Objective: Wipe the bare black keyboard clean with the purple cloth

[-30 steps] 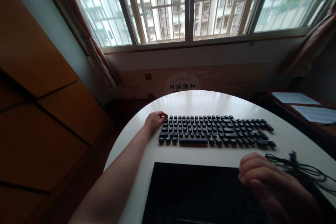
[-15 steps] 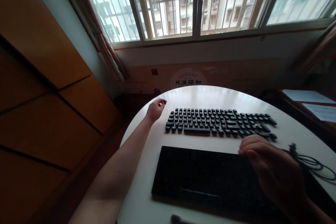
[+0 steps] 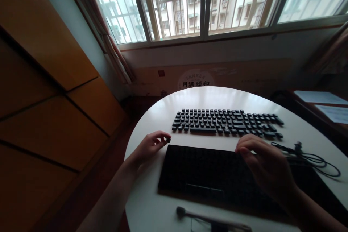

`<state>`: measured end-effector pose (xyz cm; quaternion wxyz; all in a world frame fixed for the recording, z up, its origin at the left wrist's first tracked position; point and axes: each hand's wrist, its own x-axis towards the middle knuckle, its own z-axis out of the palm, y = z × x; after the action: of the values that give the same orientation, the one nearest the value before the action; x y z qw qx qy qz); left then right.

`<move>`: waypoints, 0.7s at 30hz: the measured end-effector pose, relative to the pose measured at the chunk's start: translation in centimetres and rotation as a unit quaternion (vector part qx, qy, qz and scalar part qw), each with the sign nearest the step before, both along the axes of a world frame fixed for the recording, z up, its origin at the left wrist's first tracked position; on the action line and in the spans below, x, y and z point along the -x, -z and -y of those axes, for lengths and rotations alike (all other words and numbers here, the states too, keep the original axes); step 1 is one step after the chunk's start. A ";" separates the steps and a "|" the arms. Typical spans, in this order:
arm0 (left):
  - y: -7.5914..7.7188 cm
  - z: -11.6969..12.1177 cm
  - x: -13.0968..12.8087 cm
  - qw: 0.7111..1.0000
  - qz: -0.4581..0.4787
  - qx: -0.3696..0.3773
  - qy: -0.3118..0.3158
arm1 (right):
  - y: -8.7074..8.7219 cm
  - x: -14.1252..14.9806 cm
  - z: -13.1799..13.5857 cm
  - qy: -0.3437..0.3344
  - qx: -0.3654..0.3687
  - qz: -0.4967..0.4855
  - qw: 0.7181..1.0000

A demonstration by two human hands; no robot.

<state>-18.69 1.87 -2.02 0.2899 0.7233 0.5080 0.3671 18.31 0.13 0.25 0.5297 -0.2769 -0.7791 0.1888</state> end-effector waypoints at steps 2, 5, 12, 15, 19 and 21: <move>0.2 0.0 0.5 1.000 -0.014 -0.013 -0.002 | 0.1 0.0 -0.1 0.000 0.006 0.004 1.000; 0.0 -0.1 0.8 0.999 -0.033 -0.032 0.016 | 0.2 -0.1 -0.3 -0.001 0.012 0.012 1.000; -0.3 0.1 0.6 0.994 -0.090 -0.031 0.057 | 0.1 -0.3 -0.2 0.001 0.018 0.021 1.000; -0.3 0.1 0.4 0.994 -0.085 -0.037 0.063 | -0.1 -0.2 -0.1 -0.006 0.019 0.023 1.000; -0.2 0.1 0.3 0.992 -0.093 -0.062 0.063 | -0.2 -0.1 -0.1 -0.013 0.014 0.030 0.999; -0.3 0.2 0.2 0.989 -0.105 -0.079 0.067 | -0.2 0.0 -0.2 -0.013 0.014 0.033 0.999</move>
<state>-18.92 1.66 -1.75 0.2009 0.8107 0.4555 0.3081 18.33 0.29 0.46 0.4972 -0.2799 -0.7972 0.1972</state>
